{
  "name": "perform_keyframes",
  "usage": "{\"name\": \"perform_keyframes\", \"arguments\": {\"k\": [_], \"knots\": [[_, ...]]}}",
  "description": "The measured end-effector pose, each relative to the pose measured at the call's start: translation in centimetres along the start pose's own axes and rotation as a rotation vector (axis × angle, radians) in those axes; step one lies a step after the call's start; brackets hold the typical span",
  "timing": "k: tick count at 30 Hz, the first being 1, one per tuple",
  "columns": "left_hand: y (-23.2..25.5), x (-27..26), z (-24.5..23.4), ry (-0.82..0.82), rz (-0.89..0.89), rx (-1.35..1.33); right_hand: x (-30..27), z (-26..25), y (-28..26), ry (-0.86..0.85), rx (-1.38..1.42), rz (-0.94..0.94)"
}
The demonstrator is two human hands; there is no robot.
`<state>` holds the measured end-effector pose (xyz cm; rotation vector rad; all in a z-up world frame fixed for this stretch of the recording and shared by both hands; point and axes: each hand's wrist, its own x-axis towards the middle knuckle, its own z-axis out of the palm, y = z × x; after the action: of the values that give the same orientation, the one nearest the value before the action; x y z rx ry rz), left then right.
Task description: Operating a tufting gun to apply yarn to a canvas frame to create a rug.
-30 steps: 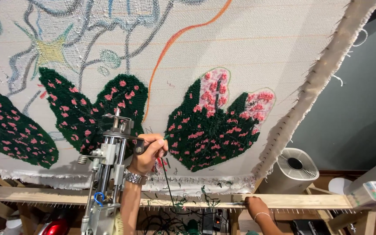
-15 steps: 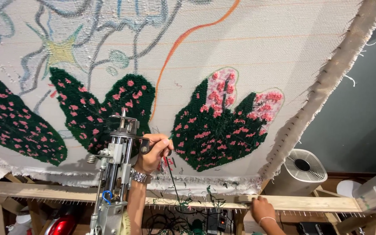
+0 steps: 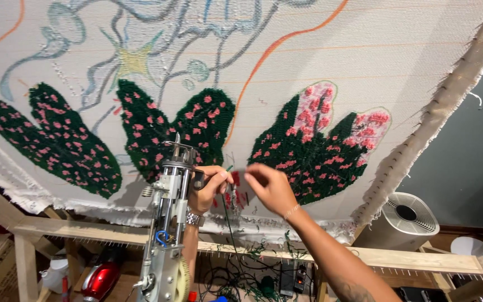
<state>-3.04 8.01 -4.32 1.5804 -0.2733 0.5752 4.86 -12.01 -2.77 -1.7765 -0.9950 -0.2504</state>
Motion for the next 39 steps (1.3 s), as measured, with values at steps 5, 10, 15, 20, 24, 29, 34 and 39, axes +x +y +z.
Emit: {"name": "perform_keyframes", "arguments": {"k": [5,10,15,20,24,29,34,39], "knots": [[0.9,-1.2,-0.8,0.021,0.034,0.021,2.3,2.2,-1.3,-0.044,0.308,0.058],[1.0,-1.8,-2.0,0.009,0.03,-0.009,1.3,3.1,-3.6,-0.292,0.699,0.096],[1.4,-2.3,-2.3,0.003,0.048,-0.058,1.4,4.1,-4.9,-0.319,0.869,0.232],[3.3,-2.2,-2.3,0.11,0.04,0.072,1.9,2.6,-8.2,-0.141,0.761,0.166],[2.0,-0.9,-3.9,0.029,0.363,0.183,1.4,0.3,-12.3,-0.124,0.66,0.051],[5.0,-0.8,-4.4,0.324,0.017,0.276,-0.1,-1.1,-17.2,-0.258,0.77,0.071],[8.8,-1.1,-6.1,0.435,0.085,0.286,-0.9,-1.3,-19.4,-0.334,0.869,0.114],[9.0,-0.7,-6.8,0.514,0.276,0.706,-0.5,-1.7,-19.9,-0.314,0.749,0.104]]}}
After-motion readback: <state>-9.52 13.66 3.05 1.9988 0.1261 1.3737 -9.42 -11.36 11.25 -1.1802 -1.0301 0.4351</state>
